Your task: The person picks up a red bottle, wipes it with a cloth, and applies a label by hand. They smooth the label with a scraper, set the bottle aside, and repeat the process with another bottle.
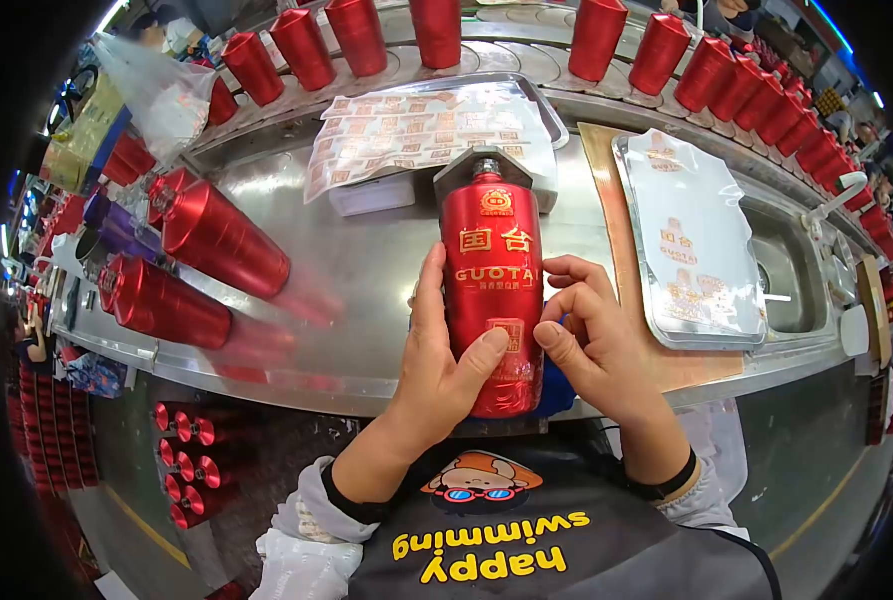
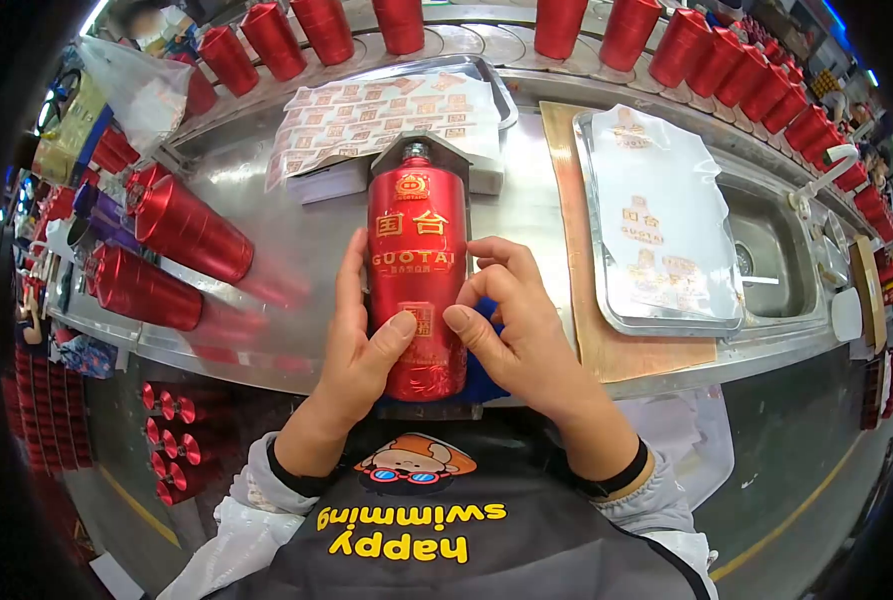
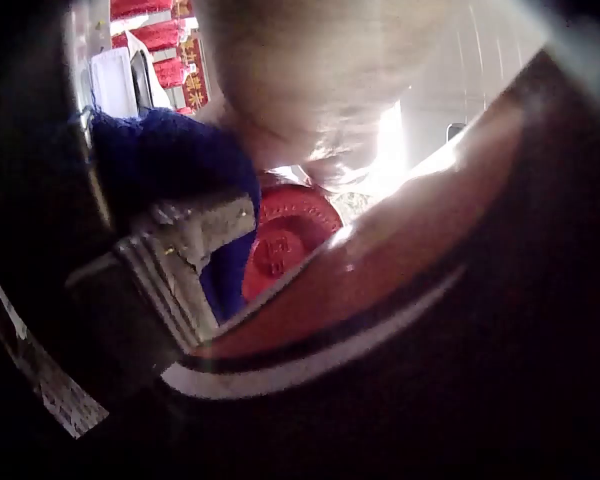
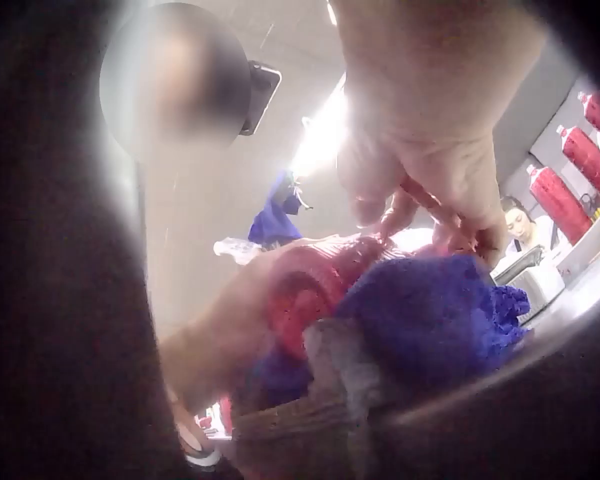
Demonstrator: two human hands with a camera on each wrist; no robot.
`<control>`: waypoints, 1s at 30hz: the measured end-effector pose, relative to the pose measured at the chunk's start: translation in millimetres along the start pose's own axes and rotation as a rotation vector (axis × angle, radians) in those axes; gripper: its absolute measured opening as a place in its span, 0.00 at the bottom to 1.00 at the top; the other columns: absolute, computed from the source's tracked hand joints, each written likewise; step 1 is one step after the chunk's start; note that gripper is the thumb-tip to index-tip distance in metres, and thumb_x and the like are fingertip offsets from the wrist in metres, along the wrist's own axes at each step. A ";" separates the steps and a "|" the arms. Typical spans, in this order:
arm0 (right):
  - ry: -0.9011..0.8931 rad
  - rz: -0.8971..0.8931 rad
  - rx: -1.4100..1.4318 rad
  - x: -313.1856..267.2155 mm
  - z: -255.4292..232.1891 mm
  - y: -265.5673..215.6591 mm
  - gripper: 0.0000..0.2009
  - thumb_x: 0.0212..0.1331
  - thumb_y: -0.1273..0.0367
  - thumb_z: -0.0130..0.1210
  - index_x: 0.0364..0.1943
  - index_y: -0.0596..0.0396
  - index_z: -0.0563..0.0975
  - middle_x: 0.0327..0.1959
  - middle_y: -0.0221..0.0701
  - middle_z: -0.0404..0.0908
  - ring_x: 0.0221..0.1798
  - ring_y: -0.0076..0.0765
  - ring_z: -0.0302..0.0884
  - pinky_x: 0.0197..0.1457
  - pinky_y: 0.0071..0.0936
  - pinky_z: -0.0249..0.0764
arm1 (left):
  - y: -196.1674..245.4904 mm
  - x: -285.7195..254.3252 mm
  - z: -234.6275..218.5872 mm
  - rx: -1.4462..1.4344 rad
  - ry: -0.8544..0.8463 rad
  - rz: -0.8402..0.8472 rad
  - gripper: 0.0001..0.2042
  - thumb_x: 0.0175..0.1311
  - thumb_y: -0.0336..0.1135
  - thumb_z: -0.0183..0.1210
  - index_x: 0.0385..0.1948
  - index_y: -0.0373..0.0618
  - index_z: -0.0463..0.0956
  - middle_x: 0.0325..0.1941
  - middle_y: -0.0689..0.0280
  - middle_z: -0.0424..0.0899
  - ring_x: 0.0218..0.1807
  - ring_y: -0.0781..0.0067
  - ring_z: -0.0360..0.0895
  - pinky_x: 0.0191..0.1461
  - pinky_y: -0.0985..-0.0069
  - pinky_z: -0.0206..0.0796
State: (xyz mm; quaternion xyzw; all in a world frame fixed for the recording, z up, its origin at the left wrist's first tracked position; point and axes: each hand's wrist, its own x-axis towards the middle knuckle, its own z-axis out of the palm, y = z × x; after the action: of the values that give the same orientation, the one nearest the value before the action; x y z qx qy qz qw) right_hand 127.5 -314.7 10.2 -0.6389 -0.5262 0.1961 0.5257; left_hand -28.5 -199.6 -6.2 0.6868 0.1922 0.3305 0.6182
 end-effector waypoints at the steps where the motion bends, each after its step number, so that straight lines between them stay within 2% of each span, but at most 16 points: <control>1: 0.001 -0.002 0.006 -0.1 0.7 1.1 0.11 0.63 0.62 0.60 0.35 0.56 0.75 0.59 0.44 0.67 0.56 0.41 0.70 0.43 0.26 0.72 | 0.3 0.5 -0.1 -0.033 0.002 -0.015 0.43 0.64 0.41 0.61 0.72 0.32 0.40 0.67 0.48 0.59 0.68 0.58 0.63 0.70 0.64 0.56; 3: 0.004 -0.007 0.019 -0.3 1.6 3.1 0.12 0.63 0.62 0.60 0.35 0.56 0.75 0.59 0.44 0.67 0.56 0.41 0.70 0.42 0.25 0.72 | 1.4 1.4 0.0 -0.099 0.007 -0.043 0.44 0.64 0.40 0.61 0.72 0.32 0.39 0.67 0.48 0.59 0.67 0.58 0.64 0.70 0.64 0.56; 9: 0.007 -0.005 0.043 -2.3 3.0 5.8 0.11 0.62 0.62 0.61 0.35 0.56 0.75 0.60 0.44 0.67 0.57 0.42 0.69 0.43 0.26 0.71 | 3.2 2.2 2.4 0.185 -0.028 0.055 0.42 0.65 0.37 0.57 0.72 0.32 0.37 0.67 0.47 0.59 0.66 0.57 0.65 0.69 0.64 0.57; 12: 0.004 -0.003 0.036 -2.8 2.5 6.1 0.11 0.62 0.62 0.61 0.35 0.55 0.75 0.60 0.44 0.67 0.58 0.44 0.69 0.45 0.29 0.71 | 3.7 1.4 1.3 0.182 -0.029 0.040 0.41 0.65 0.37 0.56 0.72 0.32 0.37 0.66 0.46 0.60 0.65 0.56 0.66 0.69 0.63 0.57; 18: -0.001 0.019 0.060 -3.0 2.1 4.5 0.11 0.62 0.63 0.61 0.36 0.56 0.75 0.60 0.45 0.67 0.59 0.47 0.69 0.53 0.34 0.70 | 6.6 3.2 7.3 -0.086 0.017 -0.014 0.42 0.64 0.37 0.57 0.72 0.32 0.38 0.66 0.45 0.61 0.65 0.55 0.65 0.69 0.62 0.56; 21: -0.001 0.016 0.063 -2.1 2.6 4.8 0.10 0.62 0.64 0.61 0.36 0.56 0.75 0.60 0.45 0.67 0.59 0.48 0.69 0.56 0.35 0.69 | 9.8 8.3 4.6 0.333 -0.010 0.060 0.43 0.63 0.38 0.59 0.72 0.31 0.39 0.66 0.44 0.60 0.65 0.53 0.63 0.69 0.61 0.55; 26: -0.008 0.034 0.074 -4.1 2.0 5.0 0.10 0.62 0.65 0.61 0.36 0.56 0.75 0.59 0.46 0.67 0.60 0.48 0.68 0.59 0.36 0.67 | 5.8 9.0 4.3 0.215 0.003 0.002 0.43 0.63 0.39 0.59 0.72 0.31 0.38 0.66 0.44 0.61 0.66 0.52 0.63 0.70 0.61 0.54; 30: 0.002 0.004 0.072 -3.8 2.9 7.7 0.10 0.61 0.65 0.61 0.36 0.56 0.75 0.58 0.47 0.67 0.60 0.48 0.68 0.59 0.36 0.67 | 6.2 9.4 3.0 0.179 -0.011 -0.008 0.43 0.64 0.38 0.58 0.73 0.32 0.37 0.67 0.46 0.59 0.67 0.56 0.62 0.70 0.62 0.54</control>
State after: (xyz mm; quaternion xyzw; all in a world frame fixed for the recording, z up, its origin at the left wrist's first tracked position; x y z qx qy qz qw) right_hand 127.3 -315.9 1.2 -0.6208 -0.5172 0.2154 0.5484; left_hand -20.6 -196.5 1.9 0.7405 0.2202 0.3057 0.5565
